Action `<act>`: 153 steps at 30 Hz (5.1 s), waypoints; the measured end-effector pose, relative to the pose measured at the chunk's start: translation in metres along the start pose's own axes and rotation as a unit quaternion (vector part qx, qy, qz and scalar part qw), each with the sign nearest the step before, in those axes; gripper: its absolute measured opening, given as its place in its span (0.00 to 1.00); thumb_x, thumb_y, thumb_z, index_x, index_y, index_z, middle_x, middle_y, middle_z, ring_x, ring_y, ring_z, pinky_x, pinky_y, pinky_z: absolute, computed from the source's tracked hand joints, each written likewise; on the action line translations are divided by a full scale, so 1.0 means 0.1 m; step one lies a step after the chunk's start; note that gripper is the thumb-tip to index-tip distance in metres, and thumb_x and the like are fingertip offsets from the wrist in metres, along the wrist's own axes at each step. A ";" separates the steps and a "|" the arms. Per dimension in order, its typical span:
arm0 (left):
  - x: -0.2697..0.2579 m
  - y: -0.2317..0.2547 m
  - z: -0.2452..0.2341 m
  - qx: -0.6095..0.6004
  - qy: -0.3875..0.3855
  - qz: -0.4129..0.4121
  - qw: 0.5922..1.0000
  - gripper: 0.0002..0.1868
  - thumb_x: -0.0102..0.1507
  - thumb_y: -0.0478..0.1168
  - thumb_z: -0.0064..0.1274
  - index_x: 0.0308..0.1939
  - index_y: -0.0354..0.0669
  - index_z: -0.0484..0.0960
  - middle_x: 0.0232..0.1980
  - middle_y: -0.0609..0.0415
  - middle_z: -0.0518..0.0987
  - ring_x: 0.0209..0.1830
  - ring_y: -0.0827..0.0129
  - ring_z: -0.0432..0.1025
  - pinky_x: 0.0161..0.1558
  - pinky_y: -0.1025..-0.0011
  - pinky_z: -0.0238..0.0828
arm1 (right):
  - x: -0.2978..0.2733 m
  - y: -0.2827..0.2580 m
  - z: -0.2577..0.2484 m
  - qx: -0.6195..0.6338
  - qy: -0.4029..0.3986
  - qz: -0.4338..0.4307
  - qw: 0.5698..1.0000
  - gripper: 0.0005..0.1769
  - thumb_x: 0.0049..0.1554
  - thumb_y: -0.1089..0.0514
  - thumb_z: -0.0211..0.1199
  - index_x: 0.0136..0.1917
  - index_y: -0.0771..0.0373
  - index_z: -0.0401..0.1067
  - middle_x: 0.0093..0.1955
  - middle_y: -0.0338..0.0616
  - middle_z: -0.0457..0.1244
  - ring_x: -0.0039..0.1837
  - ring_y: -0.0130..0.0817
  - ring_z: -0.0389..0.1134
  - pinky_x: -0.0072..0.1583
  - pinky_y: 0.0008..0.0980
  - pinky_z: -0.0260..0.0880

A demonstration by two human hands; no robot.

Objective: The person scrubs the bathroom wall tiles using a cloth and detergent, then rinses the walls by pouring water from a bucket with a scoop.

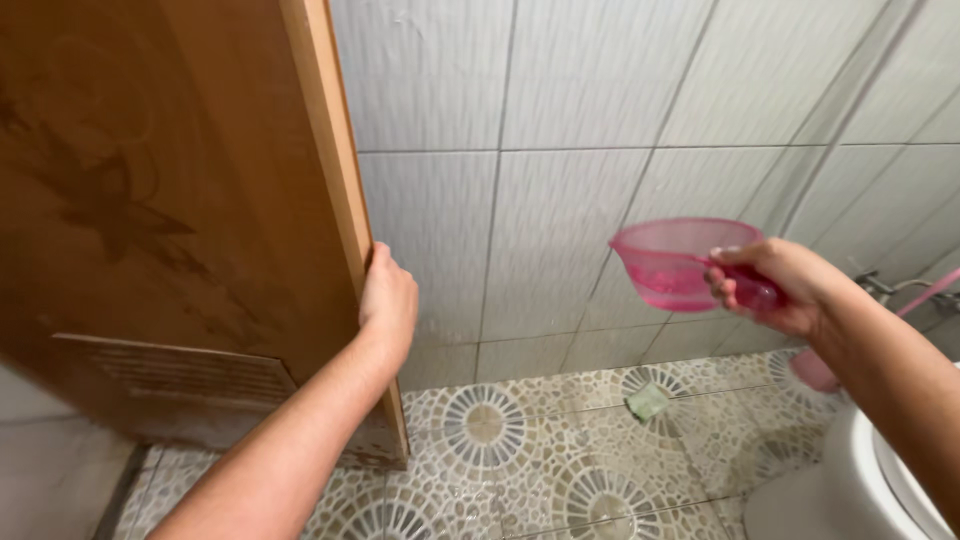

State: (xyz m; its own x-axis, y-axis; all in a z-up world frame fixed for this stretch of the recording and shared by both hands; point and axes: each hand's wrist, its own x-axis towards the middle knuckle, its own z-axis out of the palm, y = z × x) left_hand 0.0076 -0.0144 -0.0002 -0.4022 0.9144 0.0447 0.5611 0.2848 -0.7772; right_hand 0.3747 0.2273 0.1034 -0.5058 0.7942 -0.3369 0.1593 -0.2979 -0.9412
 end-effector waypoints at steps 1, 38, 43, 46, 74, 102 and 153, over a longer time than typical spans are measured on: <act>-0.17 0.01 -0.01 0.005 -0.001 0.015 1.000 0.14 0.65 0.44 0.50 0.49 0.48 0.88 0.49 0.55 0.86 0.55 0.60 0.77 0.64 0.53 0.51 | 0.08 0.09 0.03 -0.002 -0.006 0.004 1.000 0.06 0.64 0.62 0.50 0.48 0.68 0.63 0.35 0.41 0.61 0.32 0.25 0.60 0.33 0.24 0.62; -0.69 -0.20 0.02 -0.321 0.208 0.086 0.920 0.13 0.63 0.51 0.57 0.34 0.47 0.80 0.31 0.53 0.82 0.31 0.58 0.80 0.31 0.59 0.75 | 0.71 -0.21 1.26 -0.073 0.059 -0.085 0.992 0.05 0.59 0.68 0.49 0.45 0.75 0.62 0.36 0.54 0.59 0.33 0.42 0.63 0.32 0.39 0.63; -0.42 -0.13 -0.17 -0.305 0.255 0.212 0.893 0.10 0.63 0.48 0.55 0.35 0.46 0.79 0.33 0.52 0.82 0.31 0.56 0.80 0.30 0.57 0.75 | 0.27 -0.24 0.29 0.105 0.081 -0.117 0.984 0.05 0.64 0.63 0.51 0.50 0.67 0.65 0.40 0.46 0.65 0.36 0.29 0.65 0.37 0.28 0.64; -0.19 -0.14 -0.34 -0.258 0.290 0.273 0.880 0.05 0.62 0.42 0.53 0.36 0.47 0.78 0.34 0.54 0.82 0.30 0.57 0.80 0.30 0.58 0.76 | -0.03 -0.07 -0.17 0.073 0.095 -0.112 0.986 0.08 0.65 0.56 0.53 0.49 0.62 0.69 0.37 0.41 0.64 0.34 0.28 0.64 0.36 0.28 0.65; -0.76 3.27 -4.31 -0.837 -0.201 0.350 0.369 0.30 0.69 0.57 0.36 0.54 0.30 0.71 0.44 0.41 0.79 0.33 0.55 0.76 0.36 0.52 0.72 | -2.22 1.73 -1.50 0.153 0.348 -0.137 0.915 0.19 0.67 0.49 0.41 0.52 0.62 0.68 0.40 0.44 0.66 0.36 0.35 0.66 0.36 0.36 0.71; 1.14 2.23 -3.74 -0.841 -0.195 0.424 0.272 0.20 0.64 0.47 0.53 0.52 0.36 0.71 0.42 0.52 0.79 0.29 0.71 0.77 0.31 0.69 0.76 | -0.08 1.21 -2.74 0.103 0.312 -0.207 0.922 0.23 0.63 0.54 0.47 0.64 0.69 0.69 0.62 0.45 0.66 0.55 0.41 0.68 0.59 0.42 0.72; 2.31 4.29 -1.61 -0.732 -0.411 0.309 0.447 0.20 0.66 0.43 0.52 0.61 0.49 0.68 0.27 0.45 0.80 0.18 0.71 0.76 0.24 0.71 0.74 | 3.31 6.36 -2.50 -0.218 0.412 0.121 0.877 0.32 0.51 0.48 0.66 0.64 0.65 0.65 0.56 0.61 0.67 0.59 0.60 0.70 0.58 0.56 0.72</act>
State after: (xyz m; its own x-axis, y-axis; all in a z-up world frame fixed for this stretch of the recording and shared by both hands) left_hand 0.2718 0.3647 -0.2221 0.3648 0.7051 -0.6081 0.3792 0.4840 0.7886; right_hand 0.5207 0.4331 -0.6128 0.3421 0.9022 -0.2625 0.5767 -0.4222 -0.6994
